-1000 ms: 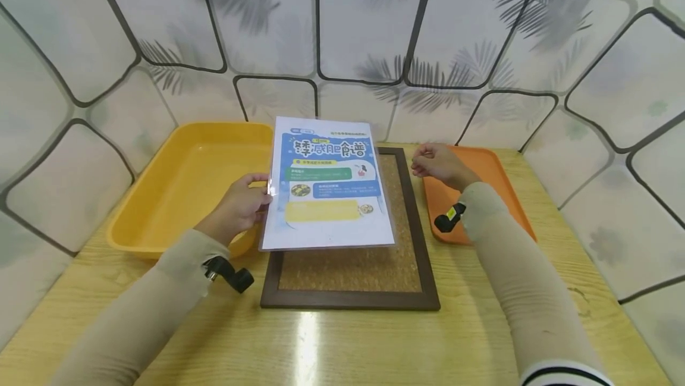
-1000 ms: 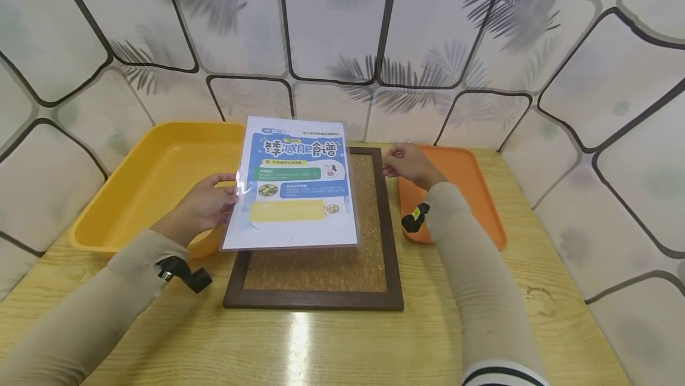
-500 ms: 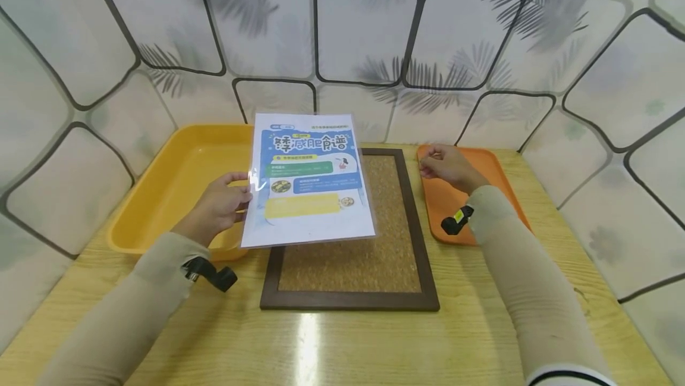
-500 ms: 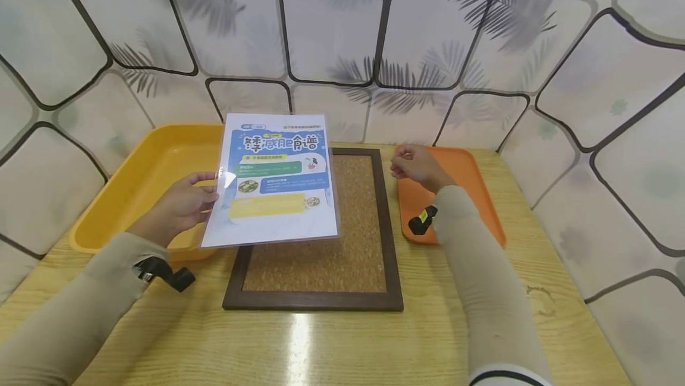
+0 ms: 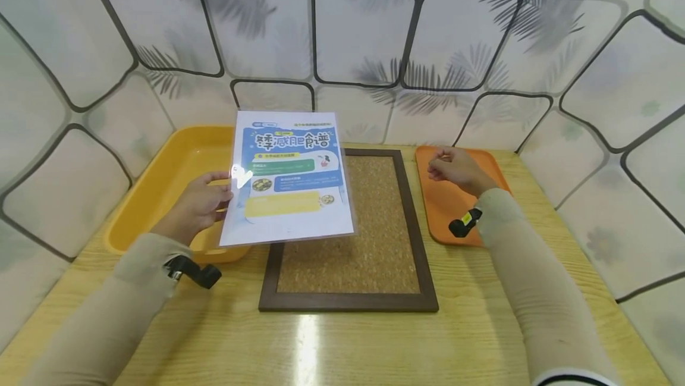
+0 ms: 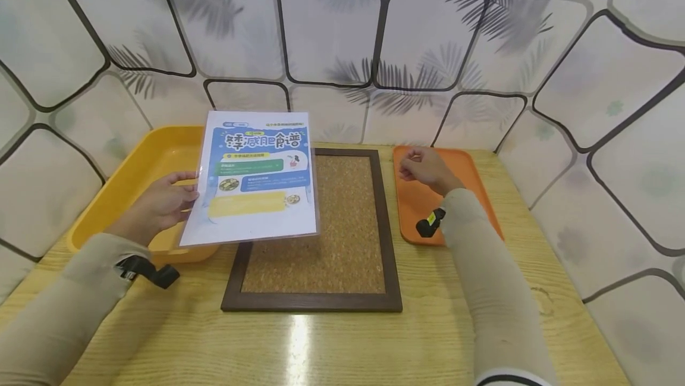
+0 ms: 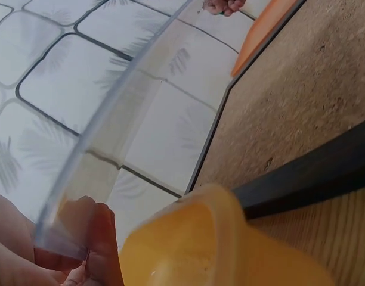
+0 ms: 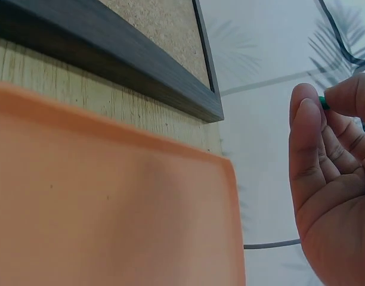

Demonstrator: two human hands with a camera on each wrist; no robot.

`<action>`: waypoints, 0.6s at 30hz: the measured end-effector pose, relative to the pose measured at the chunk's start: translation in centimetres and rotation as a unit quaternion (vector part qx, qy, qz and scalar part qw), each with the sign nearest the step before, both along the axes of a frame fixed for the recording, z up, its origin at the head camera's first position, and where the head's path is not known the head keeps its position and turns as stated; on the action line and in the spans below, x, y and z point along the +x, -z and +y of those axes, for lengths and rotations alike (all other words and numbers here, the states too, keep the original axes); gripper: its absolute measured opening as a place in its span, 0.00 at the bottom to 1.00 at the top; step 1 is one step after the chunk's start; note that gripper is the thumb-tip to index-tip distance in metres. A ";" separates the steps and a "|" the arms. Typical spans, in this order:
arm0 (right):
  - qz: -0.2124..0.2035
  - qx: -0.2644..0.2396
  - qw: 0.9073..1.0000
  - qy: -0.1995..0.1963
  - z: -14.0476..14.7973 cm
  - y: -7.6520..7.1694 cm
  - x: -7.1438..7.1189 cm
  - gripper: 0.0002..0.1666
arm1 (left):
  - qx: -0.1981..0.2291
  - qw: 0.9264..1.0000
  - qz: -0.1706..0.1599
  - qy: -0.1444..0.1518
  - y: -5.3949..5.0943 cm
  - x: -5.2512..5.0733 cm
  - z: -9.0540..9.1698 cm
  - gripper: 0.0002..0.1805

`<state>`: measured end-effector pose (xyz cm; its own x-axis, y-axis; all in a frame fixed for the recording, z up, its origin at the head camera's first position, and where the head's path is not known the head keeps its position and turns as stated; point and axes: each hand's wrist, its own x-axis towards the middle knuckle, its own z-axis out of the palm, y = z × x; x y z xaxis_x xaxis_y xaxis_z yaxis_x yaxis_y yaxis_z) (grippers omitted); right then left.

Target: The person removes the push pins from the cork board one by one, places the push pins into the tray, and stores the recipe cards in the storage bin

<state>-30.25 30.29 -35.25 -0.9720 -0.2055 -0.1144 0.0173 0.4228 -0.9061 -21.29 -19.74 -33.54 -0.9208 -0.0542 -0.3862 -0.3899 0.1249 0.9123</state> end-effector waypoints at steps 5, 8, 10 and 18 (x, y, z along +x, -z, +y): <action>0.004 0.006 1.000 -0.004 0.7 0.0 0.3 0.11 | -0.010 1.000 -0.003 -0.001 -0.2 -0.2 -0.9 0.28; 0.007 0.006 1.000 -0.008 1.1 0.1 0.5 0.11 | -0.018 1.000 -0.006 -0.004 -0.3 -0.3 -1.5 0.29; 0.008 0.005 1.000 -0.010 1.3 0.2 0.5 0.11 | -0.024 1.000 -0.009 -0.008 -0.3 -0.3 -1.9 0.29; 0.010 0.010 1.000 -0.010 2.2 0.5 0.6 0.11 | -0.032 0.999 -0.003 -0.018 -0.2 -0.4 -3.8 0.27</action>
